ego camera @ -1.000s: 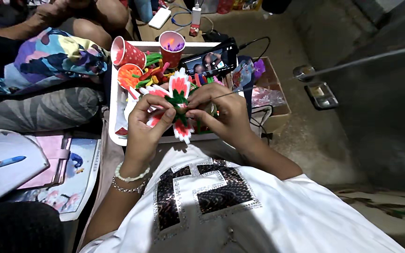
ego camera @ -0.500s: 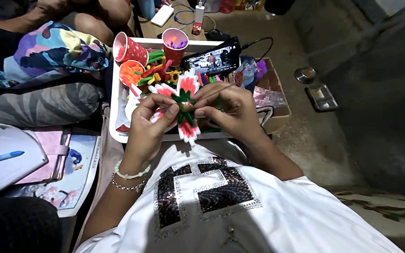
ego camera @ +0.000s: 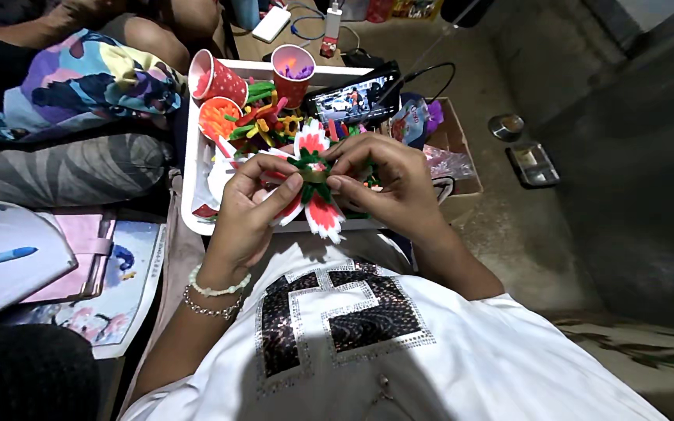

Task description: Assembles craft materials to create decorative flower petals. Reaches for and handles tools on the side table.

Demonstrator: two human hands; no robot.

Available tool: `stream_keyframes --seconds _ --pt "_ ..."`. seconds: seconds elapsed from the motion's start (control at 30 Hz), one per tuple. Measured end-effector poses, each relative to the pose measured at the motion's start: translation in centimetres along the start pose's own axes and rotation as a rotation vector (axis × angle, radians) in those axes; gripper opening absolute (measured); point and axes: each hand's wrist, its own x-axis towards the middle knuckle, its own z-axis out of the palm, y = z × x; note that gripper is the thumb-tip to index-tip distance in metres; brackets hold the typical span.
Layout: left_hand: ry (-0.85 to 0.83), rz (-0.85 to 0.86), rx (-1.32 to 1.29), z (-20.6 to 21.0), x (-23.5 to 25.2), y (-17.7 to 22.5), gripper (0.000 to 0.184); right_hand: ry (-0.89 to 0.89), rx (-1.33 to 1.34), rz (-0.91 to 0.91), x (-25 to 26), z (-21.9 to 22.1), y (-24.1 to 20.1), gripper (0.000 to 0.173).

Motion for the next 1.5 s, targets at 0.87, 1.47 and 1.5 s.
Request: stream_keyframes --seconds 0.87,1.47,1.5 --pt "0.111 0.201 0.235 0.5 0.1 -0.6 0.016 0.081 -0.262 -0.034 -0.3 1.8 -0.2 0.011" --pt "0.124 0.082 0.091 0.9 0.0 -0.5 0.012 0.102 -0.382 0.012 -0.4 2.2 -0.7 0.009" --pt "0.126 0.08 0.093 0.9 0.1 -0.6 0.011 0.095 -0.36 0.035 -0.4 2.1 -0.8 0.008"
